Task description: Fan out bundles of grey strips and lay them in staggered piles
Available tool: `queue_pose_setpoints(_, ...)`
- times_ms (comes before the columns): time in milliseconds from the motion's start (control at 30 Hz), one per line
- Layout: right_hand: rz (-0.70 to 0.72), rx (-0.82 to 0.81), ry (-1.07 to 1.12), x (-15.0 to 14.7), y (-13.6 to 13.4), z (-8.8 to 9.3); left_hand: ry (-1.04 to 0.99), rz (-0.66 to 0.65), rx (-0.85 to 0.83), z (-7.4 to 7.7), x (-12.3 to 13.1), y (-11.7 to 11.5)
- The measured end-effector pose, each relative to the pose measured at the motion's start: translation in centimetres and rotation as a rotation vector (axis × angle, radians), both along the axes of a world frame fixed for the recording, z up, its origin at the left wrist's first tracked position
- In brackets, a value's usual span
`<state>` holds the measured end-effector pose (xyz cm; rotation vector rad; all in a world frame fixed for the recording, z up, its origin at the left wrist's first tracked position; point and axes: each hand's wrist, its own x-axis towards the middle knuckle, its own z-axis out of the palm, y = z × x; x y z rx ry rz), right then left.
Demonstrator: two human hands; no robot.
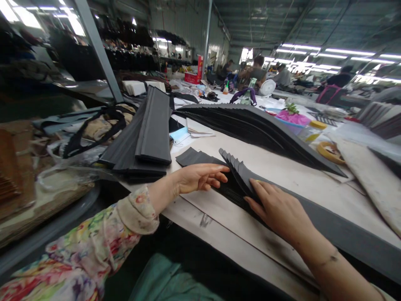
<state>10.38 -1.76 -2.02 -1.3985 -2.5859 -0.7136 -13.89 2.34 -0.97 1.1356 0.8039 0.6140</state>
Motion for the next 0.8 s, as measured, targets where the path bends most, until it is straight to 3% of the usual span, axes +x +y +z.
queue_pose_setpoints(167, 0.041, 0.049, -0.072, 0.1, -0.4, -0.9, 0.648, 0.091, 0.942, -1.9, 0.2, -2.3)
queue_pose_setpoints(233, 0.070, 0.050, -0.098, 0.4, -0.4, -1.3, 0.850, 0.099, 1.169, -3.2, 0.2, -3.3)
queue_pose_setpoints(400, 0.118, 0.088, -0.168, 0.9, -0.2, -1.7, 0.965, 0.166, 1.238, -5.5, 0.4, -4.6)
queue_pose_setpoints(800, 0.154, 0.124, -0.227, 1.7, -0.5, -1.6, 0.860, 0.215, 1.201, -5.5, 0.2, -4.5)
